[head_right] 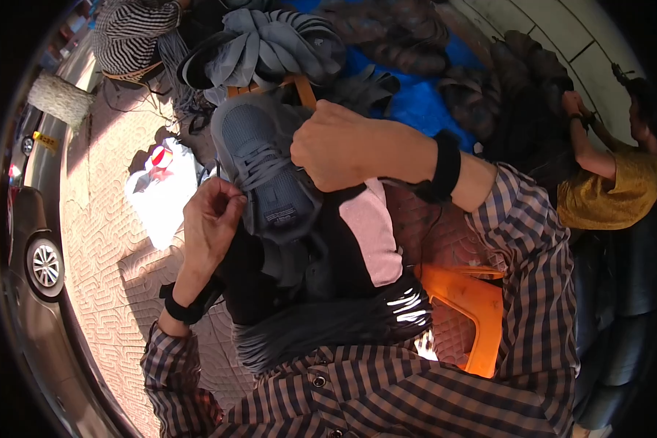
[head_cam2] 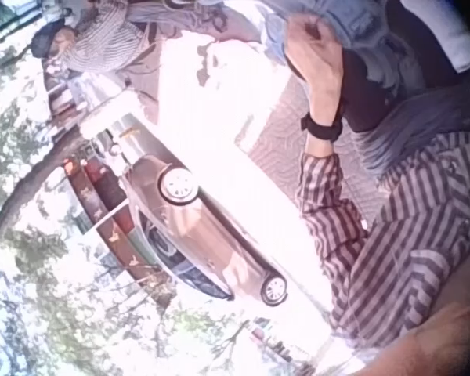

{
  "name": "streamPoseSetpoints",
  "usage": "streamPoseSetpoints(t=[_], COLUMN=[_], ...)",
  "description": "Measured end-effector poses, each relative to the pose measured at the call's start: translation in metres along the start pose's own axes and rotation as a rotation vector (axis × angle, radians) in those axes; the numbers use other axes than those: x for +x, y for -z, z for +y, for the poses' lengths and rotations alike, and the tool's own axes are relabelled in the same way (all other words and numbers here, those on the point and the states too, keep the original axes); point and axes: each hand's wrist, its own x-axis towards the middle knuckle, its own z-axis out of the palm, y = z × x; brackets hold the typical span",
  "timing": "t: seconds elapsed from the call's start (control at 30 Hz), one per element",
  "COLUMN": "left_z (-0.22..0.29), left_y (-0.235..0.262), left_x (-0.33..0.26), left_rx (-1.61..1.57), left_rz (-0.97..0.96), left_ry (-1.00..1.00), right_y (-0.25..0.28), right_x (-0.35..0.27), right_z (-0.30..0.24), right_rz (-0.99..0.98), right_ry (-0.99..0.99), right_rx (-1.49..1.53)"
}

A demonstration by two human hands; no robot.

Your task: The recorder laces and assembles several pairs of grey sneakers while working outdoors.

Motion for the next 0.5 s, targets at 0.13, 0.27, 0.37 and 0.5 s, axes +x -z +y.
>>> streamPoseSetpoints(t=[0.13, 0.27, 0.37, 0.5], left_z=[0.003, 0.036, 0.044, 0.032], left_y=[-0.010, -0.005, -0.001, -0.011], left_x=[0.001, -0.018, -0.026, -0.027], left_rx=[0.015, 0.523, 0.677, 0.779], left_rz=[0.019, 0.037, 0.040, 0.030], left_ry=[-0.007, -0.184, -0.255, -0.306], right_y=[-0.016, -0.044, -0.036, -0.043], right_x=[0.004, -0.002, -0.015, -0.032], right_z=[0.011, -0.024, -0.048, -0.048], right_rz=[0.083, 0.440, 0.490, 0.549], right_ry=[-0.170, -0.311, -0.431, -0.415], right_rx=[0.424, 0.303, 0.233, 0.223])
